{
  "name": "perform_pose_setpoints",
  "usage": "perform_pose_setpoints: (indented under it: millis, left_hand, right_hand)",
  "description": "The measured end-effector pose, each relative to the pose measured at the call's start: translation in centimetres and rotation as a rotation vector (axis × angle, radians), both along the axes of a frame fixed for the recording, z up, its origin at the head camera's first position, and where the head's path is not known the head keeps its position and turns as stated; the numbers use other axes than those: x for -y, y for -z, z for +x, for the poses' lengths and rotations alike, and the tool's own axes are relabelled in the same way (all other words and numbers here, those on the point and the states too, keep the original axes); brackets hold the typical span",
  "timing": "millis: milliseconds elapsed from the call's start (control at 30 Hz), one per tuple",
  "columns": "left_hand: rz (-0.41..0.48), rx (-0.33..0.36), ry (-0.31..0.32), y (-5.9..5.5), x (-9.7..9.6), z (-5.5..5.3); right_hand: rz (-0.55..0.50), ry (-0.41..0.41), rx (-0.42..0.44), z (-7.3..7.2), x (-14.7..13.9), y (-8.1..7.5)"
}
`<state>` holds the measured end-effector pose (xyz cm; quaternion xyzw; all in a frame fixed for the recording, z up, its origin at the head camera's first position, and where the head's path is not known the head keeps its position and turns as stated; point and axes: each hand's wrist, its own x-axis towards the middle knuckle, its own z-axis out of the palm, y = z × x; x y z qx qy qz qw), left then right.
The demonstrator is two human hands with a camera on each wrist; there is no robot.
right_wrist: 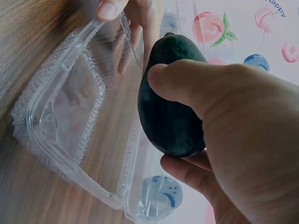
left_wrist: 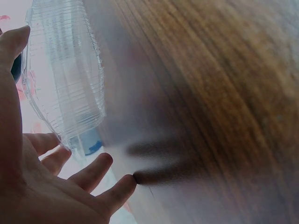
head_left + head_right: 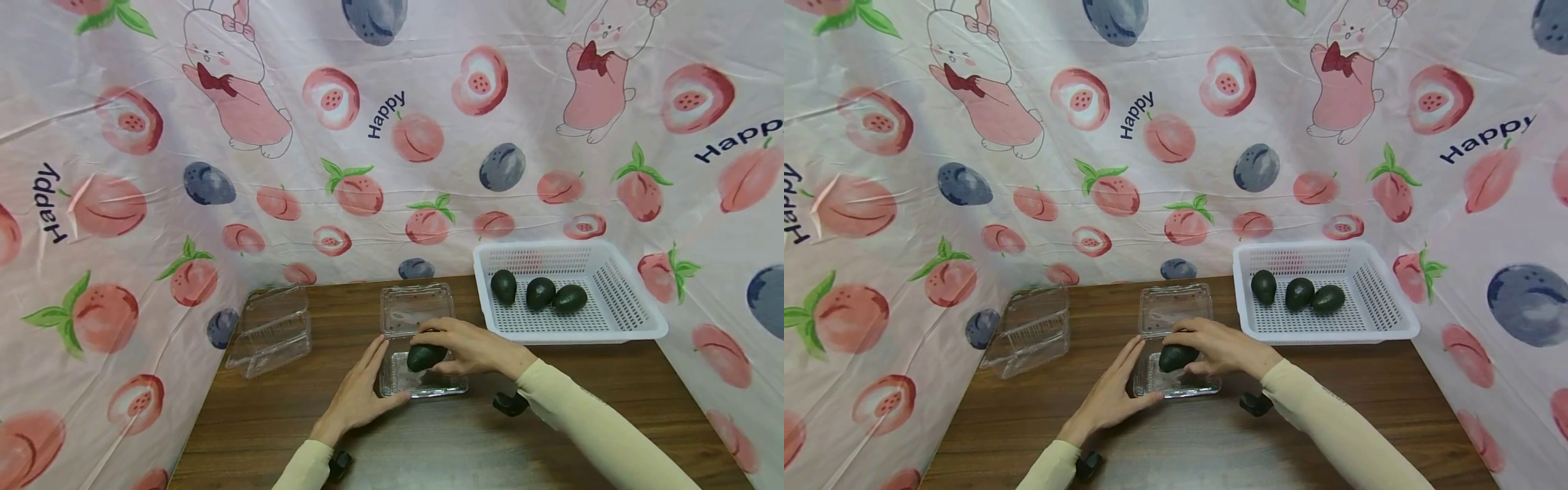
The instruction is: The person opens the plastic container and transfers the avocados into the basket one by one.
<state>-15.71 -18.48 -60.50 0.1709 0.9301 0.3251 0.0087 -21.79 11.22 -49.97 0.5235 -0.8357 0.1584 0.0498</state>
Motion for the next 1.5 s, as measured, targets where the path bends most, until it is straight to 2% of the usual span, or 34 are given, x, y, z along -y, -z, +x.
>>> perform_pose_setpoints:
  millis: [700,900,1167,1500]
  left_hand:
    - [0.008,-0.007,0.001,-0.1,0.1,0.0]
    - [0.003,-0.008,0.001,-0.1,0.1,0.1]
    - [0.001,-0.005,0.001,-0.1,0.1,0.1]
    - [-0.002,-0.002,0.004,0.0,0.2,0.1]
  right_hand:
    - [-0.068,0.003,-0.046,-0.5,-2.0,-2.6]
    - [-0.075,0.026,-0.072,-0.8,-2.7,-3.1]
    - [-0.086,0.049,-0.065,-0.7,-3.5,-4.2]
    - [-0.097,0.053,-0.116,-1.2,-4.7,-4.7]
